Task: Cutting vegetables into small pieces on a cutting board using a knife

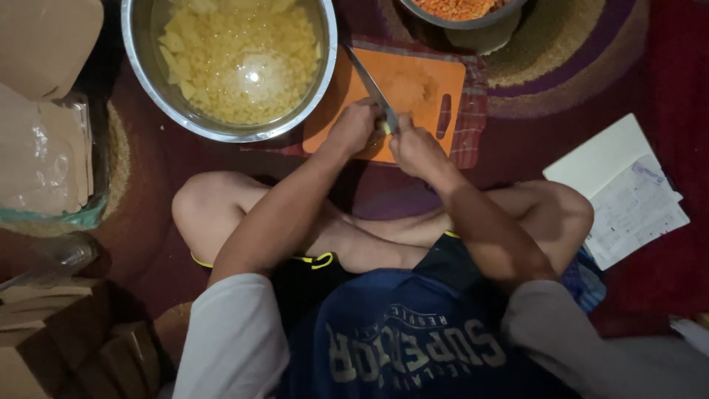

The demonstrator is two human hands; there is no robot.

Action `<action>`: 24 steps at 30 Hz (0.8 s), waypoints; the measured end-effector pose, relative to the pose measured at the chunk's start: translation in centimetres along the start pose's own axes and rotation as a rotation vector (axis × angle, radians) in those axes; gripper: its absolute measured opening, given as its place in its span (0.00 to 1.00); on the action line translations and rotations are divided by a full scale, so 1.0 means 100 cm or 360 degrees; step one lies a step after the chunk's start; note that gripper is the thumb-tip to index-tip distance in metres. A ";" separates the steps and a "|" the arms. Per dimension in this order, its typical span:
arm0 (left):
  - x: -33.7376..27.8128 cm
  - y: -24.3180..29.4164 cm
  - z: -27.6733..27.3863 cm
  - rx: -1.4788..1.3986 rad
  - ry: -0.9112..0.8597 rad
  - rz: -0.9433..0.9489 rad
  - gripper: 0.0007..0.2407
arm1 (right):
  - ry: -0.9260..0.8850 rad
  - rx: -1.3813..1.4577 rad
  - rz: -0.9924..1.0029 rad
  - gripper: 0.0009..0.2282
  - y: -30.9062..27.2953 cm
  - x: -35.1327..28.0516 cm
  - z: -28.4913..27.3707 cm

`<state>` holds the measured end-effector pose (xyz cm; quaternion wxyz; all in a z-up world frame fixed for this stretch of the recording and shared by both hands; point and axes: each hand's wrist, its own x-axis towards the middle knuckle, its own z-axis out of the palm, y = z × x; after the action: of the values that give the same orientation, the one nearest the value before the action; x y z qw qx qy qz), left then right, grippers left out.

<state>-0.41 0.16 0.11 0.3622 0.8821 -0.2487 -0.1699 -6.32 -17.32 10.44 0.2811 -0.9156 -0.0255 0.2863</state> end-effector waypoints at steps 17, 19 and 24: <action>-0.003 0.036 -0.032 0.0019 -0.0077 -0.0200 0.08 | -0.0096 -0.0035 0.0167 0.17 -0.014 -0.007 -0.003; -0.007 0.037 -0.034 0.0113 -0.0050 -0.0234 0.07 | -0.0094 -0.0019 0.0141 0.17 -0.020 -0.006 -0.008; -0.003 0.012 -0.018 -0.0012 -0.0053 -0.0091 0.09 | -0.0084 -0.0027 0.0103 0.15 -0.021 -0.015 -0.028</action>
<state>-0.20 0.58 2.22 0.3563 0.8845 -0.2287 -0.1959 -5.80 -17.24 14.20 0.2631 -0.9105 -0.0059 0.3191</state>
